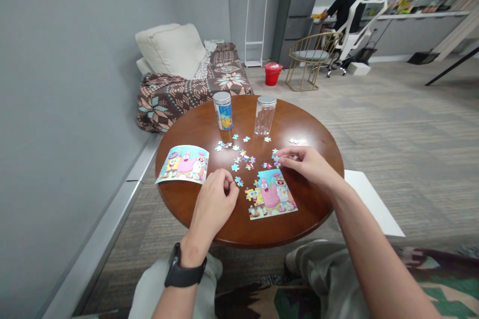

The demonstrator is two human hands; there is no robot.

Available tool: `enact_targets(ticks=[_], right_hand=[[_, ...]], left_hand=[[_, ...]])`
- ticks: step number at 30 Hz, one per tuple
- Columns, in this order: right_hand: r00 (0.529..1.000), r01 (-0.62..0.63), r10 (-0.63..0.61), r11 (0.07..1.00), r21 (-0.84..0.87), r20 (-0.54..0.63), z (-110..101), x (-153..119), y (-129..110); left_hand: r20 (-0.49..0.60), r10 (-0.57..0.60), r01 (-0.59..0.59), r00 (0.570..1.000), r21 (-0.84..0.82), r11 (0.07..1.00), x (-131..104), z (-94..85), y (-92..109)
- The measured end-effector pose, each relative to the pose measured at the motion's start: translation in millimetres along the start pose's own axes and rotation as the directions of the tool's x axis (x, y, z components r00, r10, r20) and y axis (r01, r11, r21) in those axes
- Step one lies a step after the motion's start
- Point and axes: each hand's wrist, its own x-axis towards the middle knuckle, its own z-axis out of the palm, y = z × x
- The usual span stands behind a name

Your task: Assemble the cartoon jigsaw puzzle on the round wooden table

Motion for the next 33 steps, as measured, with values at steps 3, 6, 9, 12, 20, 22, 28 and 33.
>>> enact_targets(ticks=[3,6,9,12,20,22,28,33], right_hand=[[0.996,-0.005,0.004,1.000,0.010,0.087,16.7,-1.5,-4.1],[0.985,0.063,-0.058,0.998,-0.024,0.164,30.9,-2.5,-8.5],[0.958,0.183,-0.163,0.981,-0.067,0.235,38.5,-3.4,-12.2],[0.941,0.231,-0.203,0.970,-0.075,0.272,41.0,-3.8,-11.4],[0.940,0.251,-0.214,0.961,-0.116,0.264,45.1,-2.1,-1.4],[0.939,0.259,-0.217,0.957,-0.133,0.268,46.3,-2.0,-1.1],[0.922,0.337,-0.281,0.922,-0.192,0.266,49.0,-0.6,0.3],[0.910,0.385,-0.317,0.886,-0.259,0.268,51.6,0.1,2.8]], left_hand=[[0.146,0.147,-0.130,0.978,-0.119,0.984,-3.2,-6.9,-2.3],[0.287,0.309,-0.258,0.907,-0.204,0.944,-6.8,-11.4,-7.1],[0.333,0.374,-0.315,0.866,-0.219,0.924,-8.5,-12.1,-10.8],[0.343,0.395,-0.347,0.852,-0.196,0.917,-8.2,-11.3,-10.8],[0.345,0.402,-0.377,0.848,-0.140,0.915,-8.2,-10.8,-6.6],[0.345,0.397,-0.376,0.850,-0.130,0.918,-8.4,-10.8,-6.1],[0.355,0.377,-0.363,0.856,-0.107,0.926,-8.5,-10.4,-4.9],[0.356,0.382,-0.377,0.853,-0.087,0.922,-8.7,-10.9,-3.9]])
